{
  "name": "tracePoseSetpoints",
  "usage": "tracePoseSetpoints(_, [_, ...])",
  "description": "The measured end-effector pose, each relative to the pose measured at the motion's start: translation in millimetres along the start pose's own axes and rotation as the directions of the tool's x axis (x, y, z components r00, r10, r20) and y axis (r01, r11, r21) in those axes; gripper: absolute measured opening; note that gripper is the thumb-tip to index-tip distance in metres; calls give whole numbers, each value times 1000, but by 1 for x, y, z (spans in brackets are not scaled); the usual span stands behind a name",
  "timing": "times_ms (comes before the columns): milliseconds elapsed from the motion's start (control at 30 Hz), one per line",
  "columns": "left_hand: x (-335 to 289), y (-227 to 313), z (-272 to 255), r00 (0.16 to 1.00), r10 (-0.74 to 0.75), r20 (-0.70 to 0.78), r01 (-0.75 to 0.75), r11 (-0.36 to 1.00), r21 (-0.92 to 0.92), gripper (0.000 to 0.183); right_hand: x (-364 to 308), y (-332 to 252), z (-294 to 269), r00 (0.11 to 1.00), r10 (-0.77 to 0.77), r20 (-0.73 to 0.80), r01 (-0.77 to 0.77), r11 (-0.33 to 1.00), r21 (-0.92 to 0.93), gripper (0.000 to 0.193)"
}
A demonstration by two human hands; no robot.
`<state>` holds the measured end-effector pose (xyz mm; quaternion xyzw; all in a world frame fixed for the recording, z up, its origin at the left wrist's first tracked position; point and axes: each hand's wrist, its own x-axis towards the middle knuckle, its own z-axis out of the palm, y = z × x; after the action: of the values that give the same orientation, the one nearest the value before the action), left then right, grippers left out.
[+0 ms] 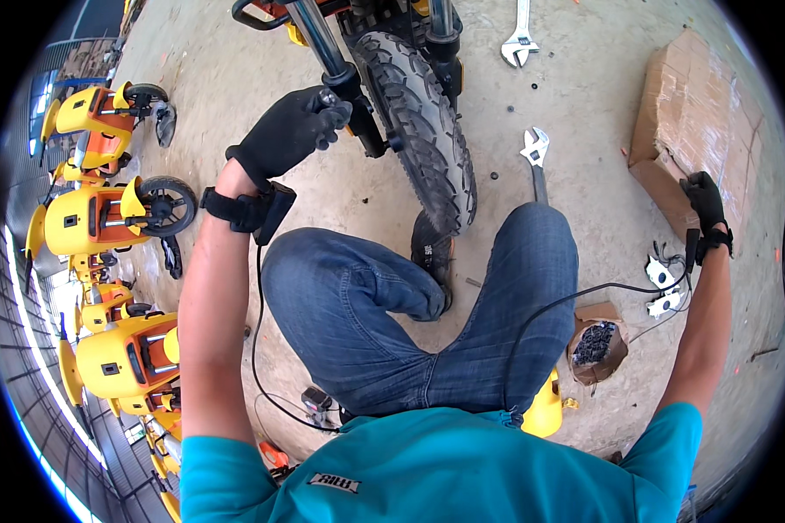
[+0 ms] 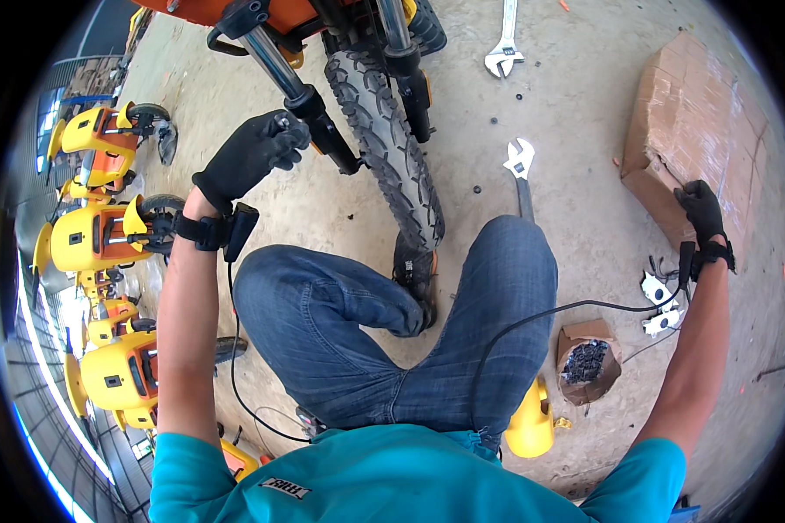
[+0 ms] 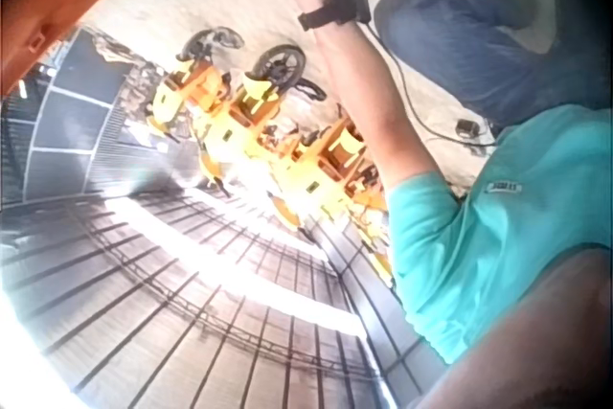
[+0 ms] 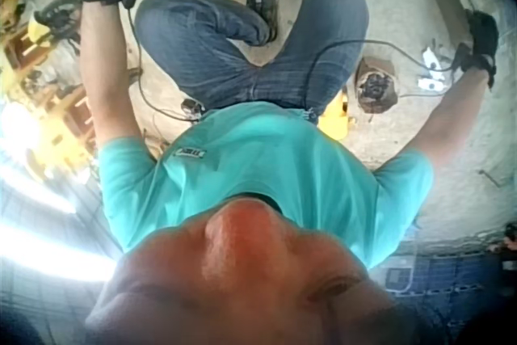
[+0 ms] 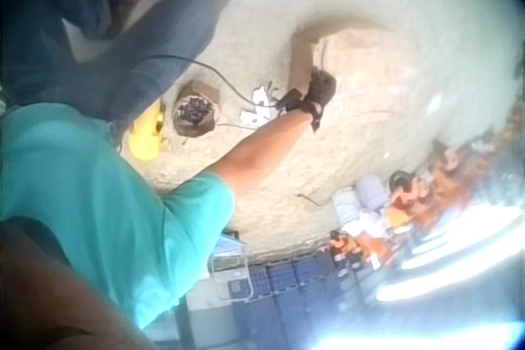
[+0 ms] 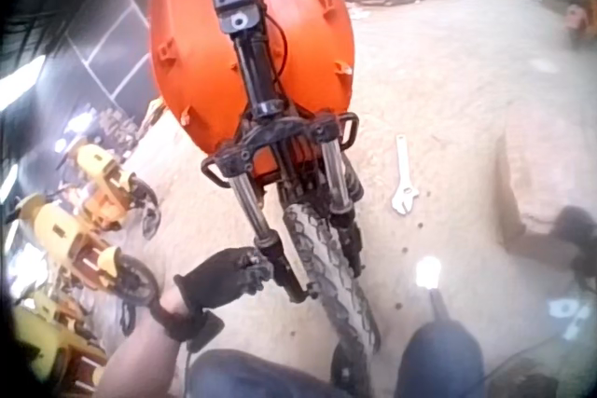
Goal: The person assembles a motorcycle front wheel by inserting an axle through the fork and hub, securing it with a nut, and tightening the assembly using wrenches.
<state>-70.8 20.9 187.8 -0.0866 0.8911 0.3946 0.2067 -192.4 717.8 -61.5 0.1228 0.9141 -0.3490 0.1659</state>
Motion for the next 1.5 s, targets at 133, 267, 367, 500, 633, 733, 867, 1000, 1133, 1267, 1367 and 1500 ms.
tracePoseSetpoints(133, [1, -17, -2, 995, -93, -44, 98, 988, 121, 21, 4, -8, 7, 995, 50, -90, -60, 992, -115, 37])
tracePoseSetpoints(267, [4, -32, 3, 975, -196, -100, 198, 980, 16, 25, 2, -22, 11, 985, -12, -172, -66, 896, -440, 56])
tracePoseSetpoints(367, [8, -46, 13, 954, -145, -262, 113, 984, -135, 31, -2, -31, 10, 987, 7, -158, -74, 901, -428, 56])
tracePoseSetpoints(500, [17, -63, 21, 962, -63, -264, 86, 993, 78, 32, -1, -32, 9, 987, 31, -157, -93, 909, -406, 56])
tracePoseSetpoints(633, [25, -76, 20, 989, -134, -57, 135, 991, 14, 35, 4, -27, 9, 987, -4, -159, -68, 895, -441, 58])
tracePoseSetpoints(733, [27, -80, 19, 973, -229, 40, 213, 947, 241, 36, 7, -28, 7, 989, 38, -141, -93, 906, -412, 60])
tracePoseSetpoints(867, [28, -80, 23, 995, -91, 46, 75, 960, 271, 38, 7, -37, 3, 988, 121, -92, -146, 923, -355, 61])
tracePoseSetpoints(1000, [29, -74, 31, 998, -44, 49, 28, 956, 291, 46, 4, -41, 1, 992, 91, -91, -117, 934, -338, 64])
tracePoseSetpoints(1133, [32, -69, 36, 998, 57, 11, -57, 998, -33, 40, 0, -41, 0, 996, 51, -78, -84, 859, -504, 75])
tracePoseSetpoints(1267, [33, -68, 36, 990, 87, -108, -78, 993, 87, 34, -9, -50, 0, 988, 37, -148, -106, 864, -493, 65])
tracePoseSetpoints(1367, [36, -69, 34, 977, 145, -156, -125, 983, 135, 36, -17, -59, -1, 988, 62, -144, -121, 881, -457, 70])
tracePoseSetpoints(1500, [39, -69, 29, 987, 75, -140, -65, 995, 71, 30, -23, -68, -1, 986, 52, -160, -122, 876, -467, 68])
